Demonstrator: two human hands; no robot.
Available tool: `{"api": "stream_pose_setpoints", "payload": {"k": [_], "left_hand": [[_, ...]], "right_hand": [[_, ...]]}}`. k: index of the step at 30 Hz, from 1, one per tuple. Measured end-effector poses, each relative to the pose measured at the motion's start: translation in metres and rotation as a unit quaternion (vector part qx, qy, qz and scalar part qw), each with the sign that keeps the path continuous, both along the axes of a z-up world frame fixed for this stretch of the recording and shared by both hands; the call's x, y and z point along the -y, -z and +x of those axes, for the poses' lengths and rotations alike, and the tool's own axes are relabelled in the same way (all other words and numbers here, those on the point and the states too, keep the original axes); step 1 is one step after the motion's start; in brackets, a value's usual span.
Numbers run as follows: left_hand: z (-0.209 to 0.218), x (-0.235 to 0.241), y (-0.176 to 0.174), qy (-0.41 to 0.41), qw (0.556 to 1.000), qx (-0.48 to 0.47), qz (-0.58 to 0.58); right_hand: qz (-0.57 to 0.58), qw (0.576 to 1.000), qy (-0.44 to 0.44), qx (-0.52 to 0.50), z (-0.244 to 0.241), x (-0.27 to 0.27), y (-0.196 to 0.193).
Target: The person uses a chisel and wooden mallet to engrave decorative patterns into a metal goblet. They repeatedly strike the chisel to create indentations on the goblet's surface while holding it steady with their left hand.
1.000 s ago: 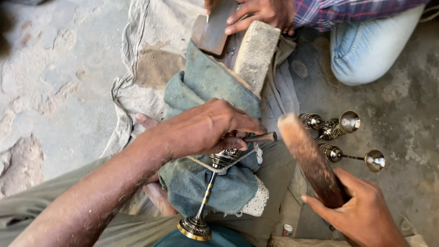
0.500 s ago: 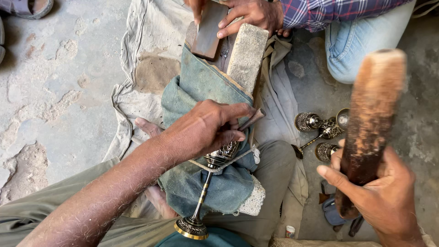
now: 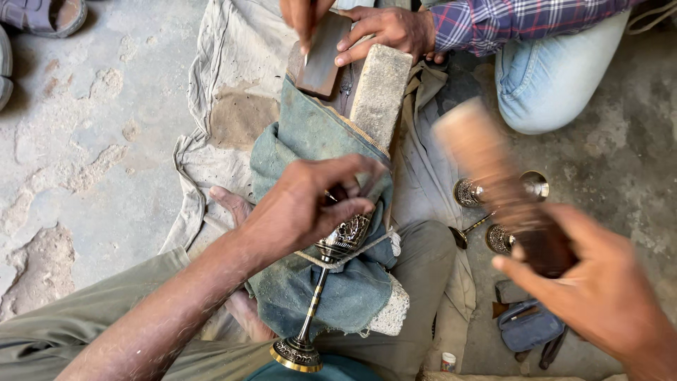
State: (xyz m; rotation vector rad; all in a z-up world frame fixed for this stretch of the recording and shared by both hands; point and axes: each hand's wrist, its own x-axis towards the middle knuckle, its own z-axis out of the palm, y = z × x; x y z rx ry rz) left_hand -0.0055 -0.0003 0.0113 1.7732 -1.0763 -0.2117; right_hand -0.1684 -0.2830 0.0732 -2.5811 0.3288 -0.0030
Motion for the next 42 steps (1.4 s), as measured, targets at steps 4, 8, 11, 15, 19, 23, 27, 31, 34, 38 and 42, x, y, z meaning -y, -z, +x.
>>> {"api": "stream_pose_setpoints", "payload": {"k": [4,8,11,15,19,23,27,31,34,38,42], "left_hand": [[-0.019,-0.018,0.018,-0.121,0.986,-0.116,0.022],[-0.031,-0.015,0.026,-0.198,0.974,-0.113,0.020],[-0.035,-0.014,0.030,-0.221,0.968,-0.123,-0.001],[-0.043,-0.013,0.036,-0.219,0.973,-0.055,-0.040],[-0.048,-0.015,0.041,-0.222,0.973,-0.032,-0.058],[-0.041,-0.013,0.042,-0.256,0.964,-0.072,-0.025],[-0.047,-0.014,0.036,-0.227,0.972,-0.019,-0.063],[-0.075,-0.045,0.035,-0.278,0.938,-0.102,-0.181],[-0.095,-0.085,0.049,-0.274,0.924,-0.187,-0.191],[-0.128,-0.123,0.072,-0.223,0.950,-0.175,-0.131],[-0.179,-0.143,0.099,-0.203,0.962,-0.143,-0.113]], "right_hand": [[0.102,0.990,0.023,0.093,-0.006,-0.001,-0.004],[-0.019,0.993,-0.091,0.075,0.009,-0.012,-0.032],[-0.098,0.981,-0.128,0.112,0.031,-0.034,-0.052],[-0.071,0.991,-0.041,0.110,0.054,-0.058,-0.068],[-0.248,0.956,-0.159,0.015,0.063,-0.070,-0.081],[-0.254,0.954,-0.154,0.041,0.067,-0.084,-0.092],[-0.409,0.886,-0.109,-0.189,0.044,-0.063,-0.083],[-0.195,0.980,-0.032,0.017,0.016,-0.022,-0.023],[-0.103,0.980,0.138,-0.102,-0.026,-0.003,0.064],[0.069,0.961,0.194,-0.184,-0.083,-0.012,0.164],[0.057,0.983,0.065,-0.159,-0.131,-0.052,0.190]]}}
